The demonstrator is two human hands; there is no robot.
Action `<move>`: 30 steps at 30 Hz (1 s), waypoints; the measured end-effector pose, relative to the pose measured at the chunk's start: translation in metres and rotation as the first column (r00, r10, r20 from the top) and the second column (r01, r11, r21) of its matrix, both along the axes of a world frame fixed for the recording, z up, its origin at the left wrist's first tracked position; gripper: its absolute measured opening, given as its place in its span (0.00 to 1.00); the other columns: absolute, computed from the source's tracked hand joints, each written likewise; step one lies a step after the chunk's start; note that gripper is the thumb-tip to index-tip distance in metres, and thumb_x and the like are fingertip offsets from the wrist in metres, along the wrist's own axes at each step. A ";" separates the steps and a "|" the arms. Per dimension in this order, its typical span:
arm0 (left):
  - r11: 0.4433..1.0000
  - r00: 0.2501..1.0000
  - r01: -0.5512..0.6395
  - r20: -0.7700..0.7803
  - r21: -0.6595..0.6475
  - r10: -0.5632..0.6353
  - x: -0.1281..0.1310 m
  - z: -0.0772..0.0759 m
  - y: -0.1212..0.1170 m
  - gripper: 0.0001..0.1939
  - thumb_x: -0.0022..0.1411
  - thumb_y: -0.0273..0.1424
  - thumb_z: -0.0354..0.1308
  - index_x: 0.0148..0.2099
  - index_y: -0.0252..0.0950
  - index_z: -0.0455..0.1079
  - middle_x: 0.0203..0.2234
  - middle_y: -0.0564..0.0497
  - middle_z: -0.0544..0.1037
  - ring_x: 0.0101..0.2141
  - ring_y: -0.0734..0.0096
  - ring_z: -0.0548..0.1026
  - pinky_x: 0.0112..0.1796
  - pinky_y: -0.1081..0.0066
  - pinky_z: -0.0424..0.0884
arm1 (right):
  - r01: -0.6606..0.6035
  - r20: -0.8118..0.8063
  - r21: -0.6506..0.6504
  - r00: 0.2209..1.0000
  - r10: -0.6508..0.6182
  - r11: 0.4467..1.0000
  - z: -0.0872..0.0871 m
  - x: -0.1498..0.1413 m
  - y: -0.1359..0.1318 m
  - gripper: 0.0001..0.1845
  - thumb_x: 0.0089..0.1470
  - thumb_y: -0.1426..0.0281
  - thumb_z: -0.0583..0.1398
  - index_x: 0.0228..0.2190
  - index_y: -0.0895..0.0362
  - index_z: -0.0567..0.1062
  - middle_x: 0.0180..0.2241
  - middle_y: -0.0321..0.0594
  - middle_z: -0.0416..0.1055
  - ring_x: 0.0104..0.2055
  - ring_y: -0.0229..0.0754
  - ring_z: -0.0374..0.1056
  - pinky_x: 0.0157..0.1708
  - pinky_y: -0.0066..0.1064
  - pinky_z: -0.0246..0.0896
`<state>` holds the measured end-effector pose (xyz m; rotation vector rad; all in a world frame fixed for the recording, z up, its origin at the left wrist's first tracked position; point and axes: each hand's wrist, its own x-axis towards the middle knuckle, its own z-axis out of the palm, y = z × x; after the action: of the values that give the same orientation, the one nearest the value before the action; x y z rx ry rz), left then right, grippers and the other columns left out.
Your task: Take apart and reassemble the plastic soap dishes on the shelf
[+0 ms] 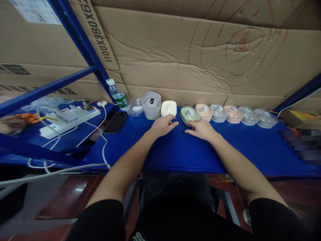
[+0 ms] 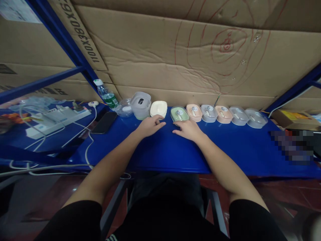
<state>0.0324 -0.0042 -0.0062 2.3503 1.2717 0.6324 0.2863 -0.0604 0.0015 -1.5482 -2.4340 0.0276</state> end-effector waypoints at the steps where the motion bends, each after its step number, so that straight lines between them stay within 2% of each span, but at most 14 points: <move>1: 1.000 0.999 -0.026 0.019 0.011 0.026 -0.001 -0.001 0.002 0.24 0.69 0.46 0.57 0.61 0.39 0.70 0.32 0.51 0.83 0.35 0.62 0.80 0.38 0.66 0.69 | 0.006 0.010 -0.022 1.000 -0.005 1.000 -0.002 0.001 0.002 0.26 0.62 0.55 0.65 0.56 0.55 0.79 0.35 0.44 0.83 0.39 0.53 0.79 0.38 0.39 0.68; 5: 0.995 0.995 -0.095 -0.022 -0.028 0.094 -0.003 -0.003 0.006 0.37 0.69 0.47 0.57 0.72 0.35 0.58 0.36 0.49 0.84 0.41 0.56 0.82 0.41 0.63 0.71 | 0.002 -0.049 -0.059 0.999 -0.005 0.998 -0.009 0.008 0.009 0.28 0.63 0.57 0.65 0.60 0.55 0.76 0.46 0.45 0.83 0.49 0.56 0.79 0.47 0.43 0.72; 9: 0.991 0.991 -0.107 -0.084 -0.083 0.100 -0.003 -0.006 0.007 0.39 0.68 0.48 0.58 0.73 0.34 0.54 0.38 0.48 0.85 0.45 0.53 0.82 0.43 0.62 0.72 | 0.000 -0.089 -0.080 0.996 -0.007 0.997 -0.014 0.008 0.010 0.36 0.63 0.54 0.64 0.66 0.56 0.69 0.58 0.50 0.77 0.59 0.60 0.74 0.56 0.49 0.70; 16: 0.989 0.991 -0.131 0.005 -0.075 0.132 -0.007 -0.007 0.012 0.32 0.68 0.47 0.59 0.66 0.37 0.61 0.41 0.47 0.85 0.48 0.54 0.81 0.48 0.61 0.72 | -0.015 -0.117 -0.113 0.993 0.001 0.993 -0.017 0.008 0.011 0.38 0.63 0.53 0.63 0.68 0.56 0.67 0.62 0.52 0.73 0.61 0.61 0.72 0.60 0.52 0.69; 20: 0.978 0.977 -0.200 0.064 -0.063 0.204 -0.010 0.000 0.011 0.24 0.67 0.46 0.60 0.59 0.40 0.66 0.39 0.48 0.84 0.45 0.56 0.82 0.45 0.62 0.72 | -0.055 -0.144 -0.108 0.989 0.039 0.993 -0.019 0.010 0.012 0.38 0.63 0.52 0.63 0.68 0.56 0.66 0.65 0.51 0.70 0.63 0.59 0.71 0.61 0.51 0.67; 22: 0.978 0.973 -0.202 0.106 -0.050 0.206 -0.011 0.003 0.010 0.21 0.66 0.46 0.61 0.55 0.41 0.67 0.37 0.49 0.84 0.42 0.58 0.82 0.42 0.63 0.72 | -0.070 -0.144 -0.116 0.988 0.053 0.991 -0.019 0.010 0.012 0.36 0.64 0.53 0.62 0.66 0.57 0.68 0.64 0.52 0.71 0.62 0.58 0.71 0.61 0.50 0.67; 26: 0.997 0.980 -0.043 0.194 -0.059 0.054 -0.018 0.010 0.007 0.20 0.63 0.46 0.63 0.51 0.41 0.68 0.31 0.51 0.82 0.34 0.64 0.80 0.36 0.68 0.69 | -0.017 -0.125 -0.126 0.992 0.001 0.992 -0.017 0.011 0.014 0.23 0.67 0.61 0.59 0.59 0.56 0.76 0.57 0.49 0.78 0.58 0.56 0.75 0.58 0.48 0.69; 30: 0.972 0.969 0.157 0.215 -0.174 -0.118 -0.025 0.017 0.004 0.19 0.58 0.46 0.67 0.42 0.40 0.71 0.24 0.55 0.77 0.26 0.71 0.74 0.29 0.71 0.63 | 0.199 -0.100 -0.064 0.974 -0.204 0.978 -0.009 0.019 0.016 0.16 0.68 0.65 0.56 0.45 0.56 0.83 0.46 0.49 0.83 0.48 0.55 0.78 0.44 0.42 0.70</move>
<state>0.0074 0.0000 0.0113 2.1348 1.0212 0.6565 0.3048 -0.0448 -0.0079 -1.7627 -2.2018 0.1341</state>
